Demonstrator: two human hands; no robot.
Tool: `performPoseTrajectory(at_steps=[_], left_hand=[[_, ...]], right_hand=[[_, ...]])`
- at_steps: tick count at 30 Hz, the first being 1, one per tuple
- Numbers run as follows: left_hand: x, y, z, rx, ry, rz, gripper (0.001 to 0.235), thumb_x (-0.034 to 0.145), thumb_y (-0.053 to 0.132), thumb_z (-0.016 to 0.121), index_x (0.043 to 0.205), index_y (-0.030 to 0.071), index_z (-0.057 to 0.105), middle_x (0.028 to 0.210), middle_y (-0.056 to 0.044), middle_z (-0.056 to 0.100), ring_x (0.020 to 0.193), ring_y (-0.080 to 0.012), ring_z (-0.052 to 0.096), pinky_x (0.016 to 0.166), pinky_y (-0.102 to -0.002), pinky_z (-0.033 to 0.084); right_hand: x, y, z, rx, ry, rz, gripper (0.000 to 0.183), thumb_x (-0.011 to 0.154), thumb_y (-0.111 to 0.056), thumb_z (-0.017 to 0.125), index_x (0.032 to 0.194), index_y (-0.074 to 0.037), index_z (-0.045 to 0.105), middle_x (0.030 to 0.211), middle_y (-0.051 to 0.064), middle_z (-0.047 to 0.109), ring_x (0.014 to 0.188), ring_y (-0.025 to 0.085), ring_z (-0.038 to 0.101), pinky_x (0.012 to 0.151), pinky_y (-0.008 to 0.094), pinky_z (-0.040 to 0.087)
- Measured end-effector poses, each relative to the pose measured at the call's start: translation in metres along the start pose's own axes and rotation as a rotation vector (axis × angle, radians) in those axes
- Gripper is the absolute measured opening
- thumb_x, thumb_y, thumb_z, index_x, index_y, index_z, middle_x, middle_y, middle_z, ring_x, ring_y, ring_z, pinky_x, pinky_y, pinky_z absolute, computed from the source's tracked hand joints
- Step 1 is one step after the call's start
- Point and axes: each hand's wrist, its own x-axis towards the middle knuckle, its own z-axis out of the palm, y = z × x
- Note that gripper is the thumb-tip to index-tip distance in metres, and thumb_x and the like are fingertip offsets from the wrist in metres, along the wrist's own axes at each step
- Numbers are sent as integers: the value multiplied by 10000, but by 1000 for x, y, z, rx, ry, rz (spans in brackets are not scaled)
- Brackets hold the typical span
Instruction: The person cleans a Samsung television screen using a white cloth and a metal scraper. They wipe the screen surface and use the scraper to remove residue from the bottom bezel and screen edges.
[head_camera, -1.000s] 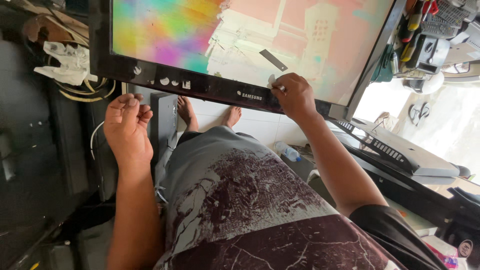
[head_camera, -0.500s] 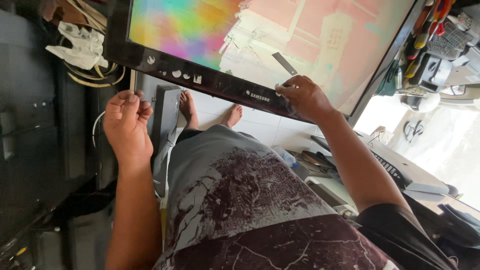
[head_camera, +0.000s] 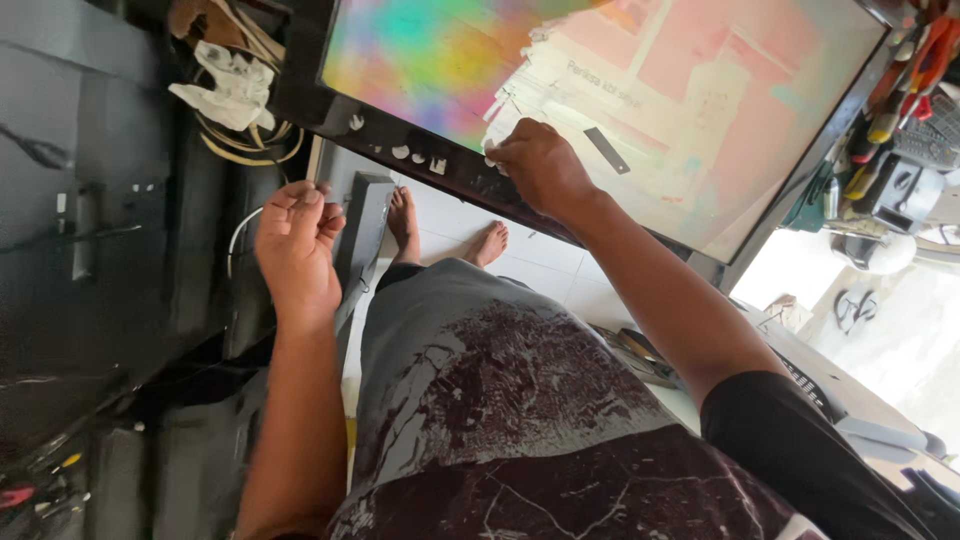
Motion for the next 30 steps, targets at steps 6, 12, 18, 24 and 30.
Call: performPoseTrajectory(at_steps=[6, 12, 18, 24, 30], left_hand=[[1, -1, -16, -52, 45, 48, 141, 1057, 159, 680, 1184, 119, 635, 1130, -77, 753, 861, -68, 734, 776, -158, 655], [-13, 13, -37, -68, 201, -43, 175, 1000, 160, 706, 1165, 116, 669, 1115, -79, 742, 880, -168, 667, 847, -313, 573], [-20, 19, -61, -143, 262, -2, 112, 1006, 138, 686, 1112, 118, 656, 1091, -79, 722, 852, -143, 635, 813, -300, 539], [-23, 17, -76, -187, 334, 5, 72, 1033, 88, 661, 1104, 77, 660, 1071, -111, 709, 824, -156, 654, 793, -284, 570], [-21, 7, -77, -209, 339, 1, 126, 1003, 121, 697, 1122, 99, 662, 1099, -110, 732, 834, -157, 667, 793, -282, 569]], right_hand=[[64, -13, 49, 37, -24, -48, 209, 861, -144, 895, 1038, -250, 870, 996, 15, 695, 905, 278, 753, 794, 337, 602], [150, -73, 42, -217, -295, -155, 277, 987, -72, 774, 1184, -238, 875, 1080, 107, 694, 874, 316, 705, 694, 399, 595], [195, -105, 48, -36, -212, -185, 288, 940, -64, 809, 1188, -198, 868, 1104, 105, 651, 894, 354, 683, 659, 459, 583], [207, -104, 57, -203, -206, -406, 279, 951, -22, 784, 1215, -95, 834, 1067, 164, 706, 971, 368, 660, 808, 462, 542], [221, -123, 27, -214, -377, -395, 241, 938, 87, 740, 1093, -65, 843, 928, 170, 607, 922, 447, 626, 651, 506, 583]])
